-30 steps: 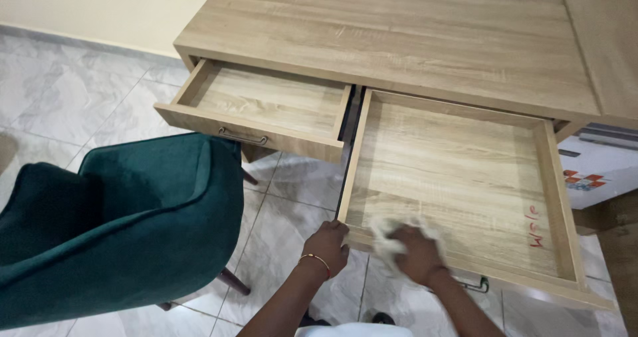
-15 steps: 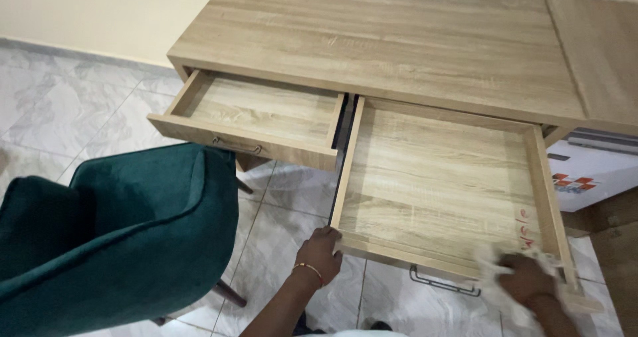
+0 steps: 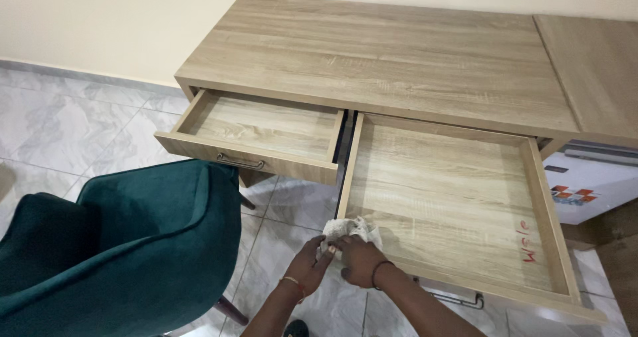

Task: The person wipes the interior surfaces of two open wooden drawers using a white cloth. They systematically clean the bottom and side panels of the drawers, moving the cloth back and forth to remove dust or debris.

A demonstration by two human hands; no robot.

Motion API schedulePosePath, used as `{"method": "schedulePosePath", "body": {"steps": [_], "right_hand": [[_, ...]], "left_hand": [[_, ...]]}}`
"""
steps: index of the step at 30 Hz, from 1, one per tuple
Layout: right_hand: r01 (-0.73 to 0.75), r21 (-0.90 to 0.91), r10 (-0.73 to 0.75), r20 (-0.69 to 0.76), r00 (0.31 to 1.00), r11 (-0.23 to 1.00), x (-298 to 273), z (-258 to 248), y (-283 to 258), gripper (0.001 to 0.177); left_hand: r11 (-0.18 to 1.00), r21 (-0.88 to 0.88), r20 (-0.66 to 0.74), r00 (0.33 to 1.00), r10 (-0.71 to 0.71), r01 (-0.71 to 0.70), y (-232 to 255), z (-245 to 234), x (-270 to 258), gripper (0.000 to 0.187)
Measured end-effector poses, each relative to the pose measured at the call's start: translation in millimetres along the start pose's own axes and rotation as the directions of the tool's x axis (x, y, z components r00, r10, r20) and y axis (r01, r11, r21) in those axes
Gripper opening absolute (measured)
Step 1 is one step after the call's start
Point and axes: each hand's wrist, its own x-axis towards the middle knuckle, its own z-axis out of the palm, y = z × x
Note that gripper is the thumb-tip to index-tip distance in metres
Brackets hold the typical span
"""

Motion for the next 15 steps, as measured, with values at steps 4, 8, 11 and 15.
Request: {"method": "schedulePosePath", "body": {"steps": [4,8,11,15], "right_hand": [[-0.085,0.092,0.096,-0.128,0.987,0.992,-21,15,24,0.061],[-0.236,0.126,0.258,-0.2,0.945,0.963,-52,41,87,0.054],[-0.338,0.079,0.346,-0.302,0.889,0.938,-92,64,169,0.056],[-0.399,0.116,0.403,-0.482,0.778,0.909,-162,76,284,0.047]], "left_hand": [[0.999,-0.045,0.028,0.999,-0.022,0.023,-3,5,-7,0.058],[0.964,0.237,-0.002,0.992,0.124,-0.12,-8,6,0,0.048],[0.961,0.264,-0.009,0.996,0.084,-0.079,-1,4,-4,0.039],[0.946,0.318,0.01,0.998,0.064,-0.064,13,-1,-7,0.036]]}}
